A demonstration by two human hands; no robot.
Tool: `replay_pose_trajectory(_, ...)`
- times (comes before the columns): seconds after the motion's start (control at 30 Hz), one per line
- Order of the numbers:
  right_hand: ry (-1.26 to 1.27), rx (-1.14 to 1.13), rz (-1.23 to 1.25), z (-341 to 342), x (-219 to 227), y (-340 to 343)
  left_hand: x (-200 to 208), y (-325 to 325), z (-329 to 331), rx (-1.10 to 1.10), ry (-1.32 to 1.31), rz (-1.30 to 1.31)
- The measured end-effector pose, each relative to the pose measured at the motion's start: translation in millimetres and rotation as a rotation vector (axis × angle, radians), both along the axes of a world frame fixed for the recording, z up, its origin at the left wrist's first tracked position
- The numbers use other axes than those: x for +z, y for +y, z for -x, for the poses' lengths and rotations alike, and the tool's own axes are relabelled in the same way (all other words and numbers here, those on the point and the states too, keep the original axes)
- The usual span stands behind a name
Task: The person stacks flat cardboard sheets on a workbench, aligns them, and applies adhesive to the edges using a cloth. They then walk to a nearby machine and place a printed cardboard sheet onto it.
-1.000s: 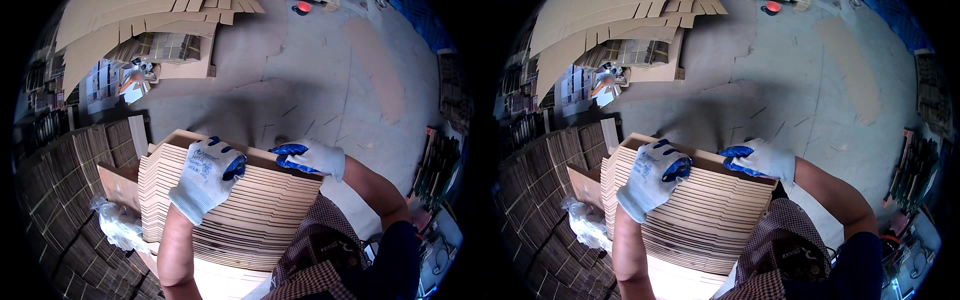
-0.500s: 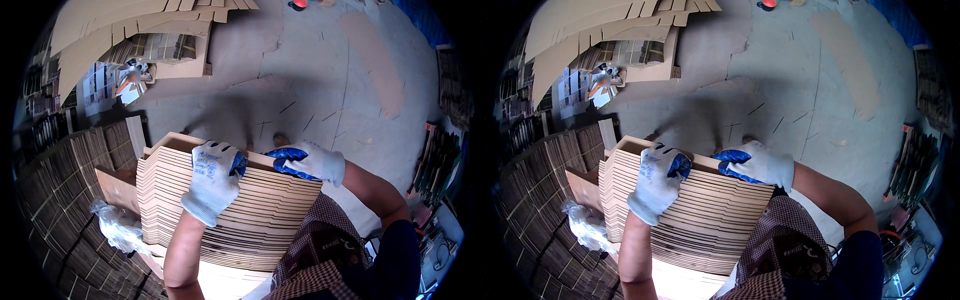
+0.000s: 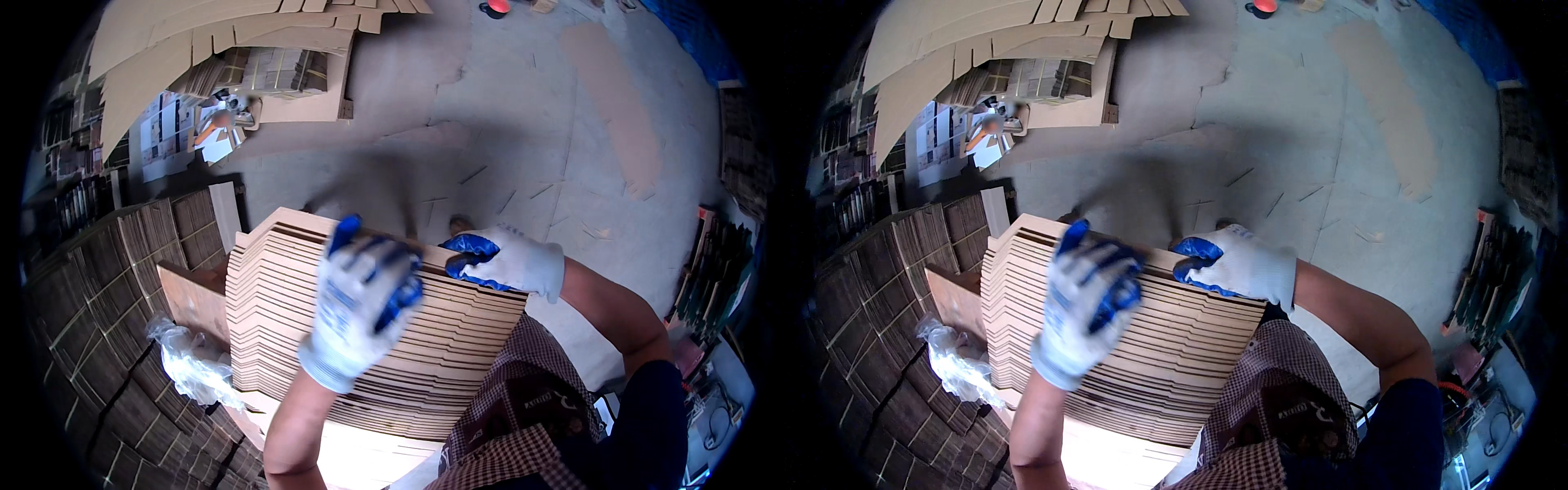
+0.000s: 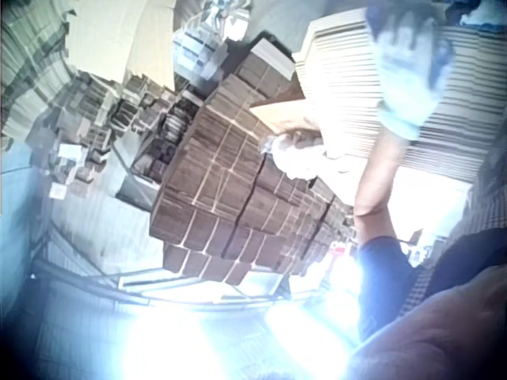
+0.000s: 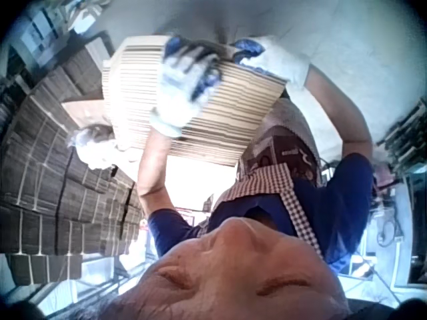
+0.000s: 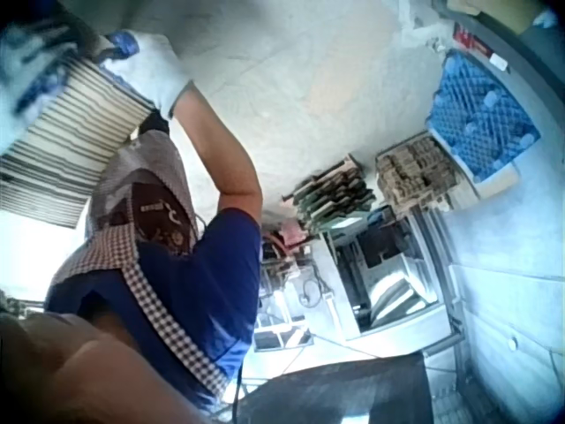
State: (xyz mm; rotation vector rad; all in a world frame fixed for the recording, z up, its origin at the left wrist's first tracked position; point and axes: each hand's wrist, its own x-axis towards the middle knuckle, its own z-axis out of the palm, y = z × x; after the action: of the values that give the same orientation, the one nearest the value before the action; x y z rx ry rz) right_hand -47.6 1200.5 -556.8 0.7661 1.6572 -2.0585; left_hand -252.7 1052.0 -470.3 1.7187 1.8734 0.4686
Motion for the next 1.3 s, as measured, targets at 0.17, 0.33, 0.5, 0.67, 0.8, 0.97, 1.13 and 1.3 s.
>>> replay_pose_trajectory(0.17,-0.015,0.018,-0.099,6.7,3.6,-3.0,-15.3,-26.3,-28.7,-0.148,0.168,0.098)
replay_pose_trajectory(0.33,-0.053,-0.027,-0.201,6.2,6.1,-10.5,-22.9,-28.7,-30.2,-0.129,0.164,0.084)
replay_pose_trajectory(0.5,0.040,-0.037,-0.320,6.1,3.2,-15.8,-22.0,-32.4,-30.1,-0.134,0.168,0.142)
replay_pose_trajectory(0.67,-0.018,-0.029,-0.328,7.4,6.4,-16.9,-22.5,-35.7,-31.0,-0.121,0.163,0.143)
replay_pose_trajectory(0.8,-0.022,-0.035,-0.307,7.9,7.2,-16.1,-17.8,-35.7,-30.4,-0.101,0.129,0.155)
replay_pose_trajectory(0.97,0.007,0.004,-0.356,7.5,11.0,-14.0,-20.2,-41.8,-30.7,-0.089,0.090,0.101)
replay_pose_trajectory(1.13,0.010,-0.013,-0.369,8.3,14.2,-16.1,-20.0,-59.1,-31.0,-0.081,0.087,0.115)
replay_pose_trajectory(1.3,0.013,0.000,-0.387,9.7,20.7,-11.3,-16.2,-68.7,-31.4,-0.044,0.047,0.077)
